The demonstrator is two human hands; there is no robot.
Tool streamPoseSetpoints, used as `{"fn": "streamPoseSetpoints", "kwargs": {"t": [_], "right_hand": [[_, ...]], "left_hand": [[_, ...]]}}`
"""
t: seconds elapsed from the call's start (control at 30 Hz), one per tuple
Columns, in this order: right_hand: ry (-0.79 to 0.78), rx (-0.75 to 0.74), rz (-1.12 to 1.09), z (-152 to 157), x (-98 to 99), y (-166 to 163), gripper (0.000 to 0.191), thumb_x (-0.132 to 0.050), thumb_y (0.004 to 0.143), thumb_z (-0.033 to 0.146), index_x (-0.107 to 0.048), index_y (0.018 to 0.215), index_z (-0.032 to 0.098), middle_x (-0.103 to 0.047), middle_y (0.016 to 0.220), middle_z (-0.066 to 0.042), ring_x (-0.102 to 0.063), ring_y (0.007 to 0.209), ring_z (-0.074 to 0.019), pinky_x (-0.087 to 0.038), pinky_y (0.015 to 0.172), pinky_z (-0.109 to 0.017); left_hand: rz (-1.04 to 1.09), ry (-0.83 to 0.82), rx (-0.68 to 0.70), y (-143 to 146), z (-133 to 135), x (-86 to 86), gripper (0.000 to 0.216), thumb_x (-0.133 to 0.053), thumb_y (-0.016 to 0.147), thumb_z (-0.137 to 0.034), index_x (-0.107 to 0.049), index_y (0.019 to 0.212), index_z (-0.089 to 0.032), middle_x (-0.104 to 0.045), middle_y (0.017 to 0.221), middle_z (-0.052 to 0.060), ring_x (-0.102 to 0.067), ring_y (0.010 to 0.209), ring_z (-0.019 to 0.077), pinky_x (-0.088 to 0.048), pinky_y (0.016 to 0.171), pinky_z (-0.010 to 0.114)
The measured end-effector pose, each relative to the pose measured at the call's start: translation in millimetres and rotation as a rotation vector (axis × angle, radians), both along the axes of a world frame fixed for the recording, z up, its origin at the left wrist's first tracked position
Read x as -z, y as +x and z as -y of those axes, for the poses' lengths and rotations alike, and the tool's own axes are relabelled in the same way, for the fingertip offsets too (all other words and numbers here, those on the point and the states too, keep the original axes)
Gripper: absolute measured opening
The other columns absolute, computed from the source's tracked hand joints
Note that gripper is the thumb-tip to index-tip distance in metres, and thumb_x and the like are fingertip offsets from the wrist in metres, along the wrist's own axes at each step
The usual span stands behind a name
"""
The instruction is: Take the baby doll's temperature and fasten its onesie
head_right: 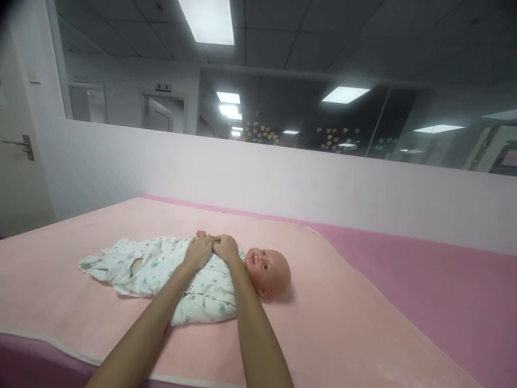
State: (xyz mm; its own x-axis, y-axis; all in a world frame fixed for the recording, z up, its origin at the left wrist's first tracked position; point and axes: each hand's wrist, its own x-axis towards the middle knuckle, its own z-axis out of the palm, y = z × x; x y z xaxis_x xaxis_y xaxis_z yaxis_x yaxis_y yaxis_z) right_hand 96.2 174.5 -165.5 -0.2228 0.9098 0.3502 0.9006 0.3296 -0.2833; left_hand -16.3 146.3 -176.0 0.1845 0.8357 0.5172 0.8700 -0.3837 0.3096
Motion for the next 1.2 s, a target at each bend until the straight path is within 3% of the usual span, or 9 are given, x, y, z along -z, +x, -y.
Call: {"fn": "streamPoseSetpoints", "kwargs": {"t": [0.13,0.3,0.47,0.67,0.8,1.0,1.13,1.2], "right_hand": [[0.041,0.005,0.045,7.4,-0.2,1.1,0.028,-0.041,0.077,0.024,-0.068,0.082,0.02,-0.068,0.084,-0.004,-0.057,0.073,-0.013,-0.033,0.061,-0.02],[0.048,-0.022,0.134,21.0,0.1,5.7,0.03,-0.038,0.079,0.022,-0.067,0.081,0.016,-0.067,0.083,-0.008,-0.058,0.073,-0.0151,-0.034,0.062,-0.022],[0.024,-0.033,0.195,30.5,-0.9,5.2,0.03,-0.035,0.084,0.021,-0.064,0.086,0.014,-0.065,0.089,-0.011,-0.059,0.08,-0.0178,-0.038,0.068,-0.025],[-0.031,-0.018,0.227,42.0,-3.6,0.5,0.025,-0.045,0.086,0.029,-0.055,0.103,0.012,-0.058,0.102,-0.01,-0.056,0.09,-0.017,-0.044,0.078,-0.033],[-0.055,-0.012,0.202,50.2,-5.2,1.0,0.033,-0.049,0.084,0.033,-0.049,0.111,0.014,-0.052,0.111,-0.007,-0.054,0.094,-0.0169,-0.047,0.079,-0.037],[-0.063,-0.03,0.11,55.8,-11.8,3.4,0.03,-0.049,0.085,0.034,-0.051,0.109,0.016,-0.052,0.111,-0.007,-0.054,0.094,-0.0167,-0.046,0.08,-0.035],[-0.03,-0.06,0.029,69.5,-14.0,11.5,0.022,-0.043,0.086,0.024,-0.058,0.098,0.013,-0.059,0.101,-0.009,-0.055,0.089,-0.016,-0.044,0.079,-0.029],[0.014,-0.123,-0.1,81.6,-17.0,20.1,0.023,-0.039,0.085,0.019,-0.06,0.093,0.015,-0.062,0.096,-0.008,-0.056,0.088,-0.0149,-0.042,0.079,-0.026]], "left_hand": [[-0.152,-0.052,0.047,-2.4,-1.2,3.4,0.038,-0.018,0.088,-0.018,-0.052,0.105,-0.018,-0.058,0.111,0.009,-0.046,0.11,0.0229,-0.028,0.095,0.05],[-0.156,-0.069,0.014,-2.1,-2.7,7.8,0.042,-0.016,0.09,-0.025,-0.044,0.12,-0.018,-0.039,0.135,0.01,-0.026,0.127,0.0249,-0.013,0.1,0.057],[-0.2,0.042,0.008,-1.9,1.8,9.2,0.042,-0.017,0.089,-0.023,-0.047,0.118,-0.022,-0.055,0.119,0.007,-0.035,0.12,0.0257,0.001,0.101,0.06],[-0.261,0.113,-0.023,-3.3,2.4,9.5,0.036,-0.024,0.087,-0.023,-0.058,0.099,-0.02,-0.061,0.099,0.008,-0.046,0.103,0.027,-0.01,0.099,0.059],[-0.249,0.118,0.09,-3.9,-4.0,11.5,0.034,-0.022,0.088,-0.02,-0.055,0.096,-0.021,-0.061,0.098,0.007,-0.043,0.11,0.0243,-0.015,0.101,0.053],[-0.281,0.075,0.222,-6.2,-6.0,9.4,0.033,-0.02,0.089,-0.02,-0.05,0.103,-0.019,-0.059,0.102,0.01,-0.048,0.104,0.0236,-0.02,0.098,0.048],[-0.27,0.027,0.187,-4.0,-3.2,5.2,0.036,-0.02,0.089,-0.026,-0.044,0.116,-0.02,-0.056,0.111,0.011,-0.049,0.102,0.0257,-0.027,0.09,0.047],[-0.252,-0.002,0.136,-1.3,-1.9,3.5,0.039,-0.02,0.089,-0.034,-0.05,0.111,-0.02,-0.059,0.106,0.011,-0.05,0.101,0.0262,-0.028,0.088,0.046]]}}
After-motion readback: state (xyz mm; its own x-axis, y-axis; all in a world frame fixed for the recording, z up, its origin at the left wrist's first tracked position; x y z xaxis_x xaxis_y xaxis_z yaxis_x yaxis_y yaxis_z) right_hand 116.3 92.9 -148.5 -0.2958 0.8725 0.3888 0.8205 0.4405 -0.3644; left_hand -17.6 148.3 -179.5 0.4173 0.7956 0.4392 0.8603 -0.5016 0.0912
